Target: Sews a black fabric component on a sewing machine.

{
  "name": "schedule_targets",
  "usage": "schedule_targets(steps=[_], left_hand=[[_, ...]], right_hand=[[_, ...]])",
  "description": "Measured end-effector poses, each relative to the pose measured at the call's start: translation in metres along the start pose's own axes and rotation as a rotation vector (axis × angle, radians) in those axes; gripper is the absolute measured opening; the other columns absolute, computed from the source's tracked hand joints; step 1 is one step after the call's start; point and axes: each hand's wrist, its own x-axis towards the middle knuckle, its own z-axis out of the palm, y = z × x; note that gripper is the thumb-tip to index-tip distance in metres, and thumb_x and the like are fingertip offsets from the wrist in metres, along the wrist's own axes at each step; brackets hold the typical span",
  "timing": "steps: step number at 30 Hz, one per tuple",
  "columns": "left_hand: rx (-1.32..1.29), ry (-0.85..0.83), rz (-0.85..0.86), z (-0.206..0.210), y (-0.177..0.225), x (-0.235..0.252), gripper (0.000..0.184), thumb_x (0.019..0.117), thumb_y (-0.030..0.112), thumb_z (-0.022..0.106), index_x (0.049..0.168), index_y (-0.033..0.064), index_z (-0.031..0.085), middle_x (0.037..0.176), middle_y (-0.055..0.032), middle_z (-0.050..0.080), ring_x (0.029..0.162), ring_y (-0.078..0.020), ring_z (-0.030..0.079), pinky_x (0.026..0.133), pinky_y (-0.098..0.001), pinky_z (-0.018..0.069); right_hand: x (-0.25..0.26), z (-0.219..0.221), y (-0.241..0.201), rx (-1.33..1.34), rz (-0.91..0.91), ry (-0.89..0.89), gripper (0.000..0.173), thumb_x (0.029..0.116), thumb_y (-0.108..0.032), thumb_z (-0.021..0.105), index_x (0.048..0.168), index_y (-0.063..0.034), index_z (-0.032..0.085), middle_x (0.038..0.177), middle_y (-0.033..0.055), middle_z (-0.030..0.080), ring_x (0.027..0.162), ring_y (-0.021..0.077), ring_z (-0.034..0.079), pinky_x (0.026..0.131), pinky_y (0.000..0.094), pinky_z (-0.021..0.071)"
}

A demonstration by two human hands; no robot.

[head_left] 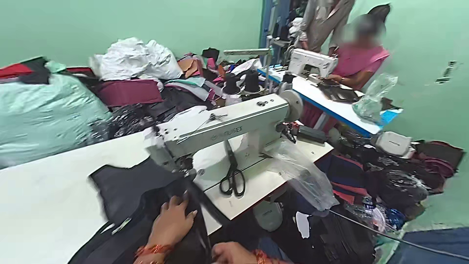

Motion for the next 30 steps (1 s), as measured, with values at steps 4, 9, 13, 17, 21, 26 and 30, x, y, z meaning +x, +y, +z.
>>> schedule_targets(steps=[4,9,13,17,21,26,30], left_hand=[[-0.05,-0.095,-0.044,-0.012,0.006,-0.01,0.072,0.101,0.039,0.061,0.16,0.0066,0.035,0.162,-0.0289,0.031,0.149,-0.0517,0.028,0.113,-0.0675,0.0348],[-0.06,-0.119,-0.052,-0.011,0.008,-0.003,0.07,0.105,0.045,0.05,0.161,0.0082,0.032,0.163,-0.0213,0.033,0.148,-0.0451,0.032,0.113,-0.0632,0.0359],[0.03,-0.157,-0.068,-0.015,0.021,-0.002,0.094,0.098,0.068,0.048,0.163,0.0045,0.024,0.163,-0.0205,0.034,0.148,-0.0435,0.033,0.111,-0.0623,0.038],[0.083,-0.18,-0.091,-0.02,0.037,-0.001,0.092,0.0975,0.056,0.056,0.162,-0.0007,0.022,0.161,-0.0227,0.036,0.145,-0.0446,0.037,0.109,-0.0608,0.041],[0.08,-0.209,-0.122,-0.023,0.052,-0.002,0.075,0.0918,0.042,0.063,0.145,-0.0093,0.048,0.157,-0.0254,0.04,0.136,-0.0439,0.049,0.103,-0.0604,0.0447],[-0.02,-0.254,-0.173,-0.029,0.063,0.005,0.05,0.092,0.01,0.062,0.134,-0.0145,0.052,0.145,-0.0297,0.049,0.125,-0.0411,0.06,0.099,-0.0558,0.0514],[-0.132,-0.239,-0.07,-0.03,0.034,0.011,0.061,0.098,0.012,0.055,0.152,-0.0104,0.037,0.145,-0.0282,0.051,0.133,-0.0387,0.055,0.11,-0.0526,0.0445]], right_hand=[[-0.001,0.001,-0.004,0.022,0.05,-0.026,0.027,0.103,-0.012,0.055,0.111,0.0119,0.063,0.094,0.0185,0.065,0.077,0.0186,0.061,0.074,0.0349,0.0516],[0.001,-0.001,0.002,0.143,0.106,-0.018,0.013,0.1012,-0.017,0.057,0.104,-0.0044,0.058,0.061,-0.0113,0.047,0.054,-0.0042,0.043,0.056,0.0165,0.0383],[0.001,-0.003,0.0,0.2,0.113,-0.05,0.011,0.1014,-0.018,0.057,0.103,-0.0075,0.056,0.061,-0.0129,0.048,0.053,-0.0049,0.044,0.054,0.0157,0.0383],[0.001,-0.004,-0.007,0.206,0.144,-0.06,0.011,0.1017,-0.018,0.057,0.105,-0.0076,0.057,0.062,-0.0114,0.051,0.053,-0.0043,0.045,0.054,0.0161,0.0392],[0.001,-0.005,-0.01,0.183,0.176,-0.065,0.015,0.1015,-0.019,0.058,0.108,-0.0061,0.057,0.065,-0.0095,0.054,0.055,-0.0032,0.048,0.057,0.0173,0.0424],[0.004,-0.011,-0.023,0.078,0.172,-0.137,0.016,0.1021,-0.021,0.056,0.107,-0.0054,0.058,0.061,-0.0087,0.047,0.053,-0.0008,0.043,0.055,0.0198,0.0384],[0.02,-0.048,-0.058,-0.267,0.215,-0.287,0.03,0.1073,-0.023,0.051,0.112,0.0005,0.069,0.087,0.0119,0.068,0.078,0.0209,0.064,0.076,0.0418,0.0521]])
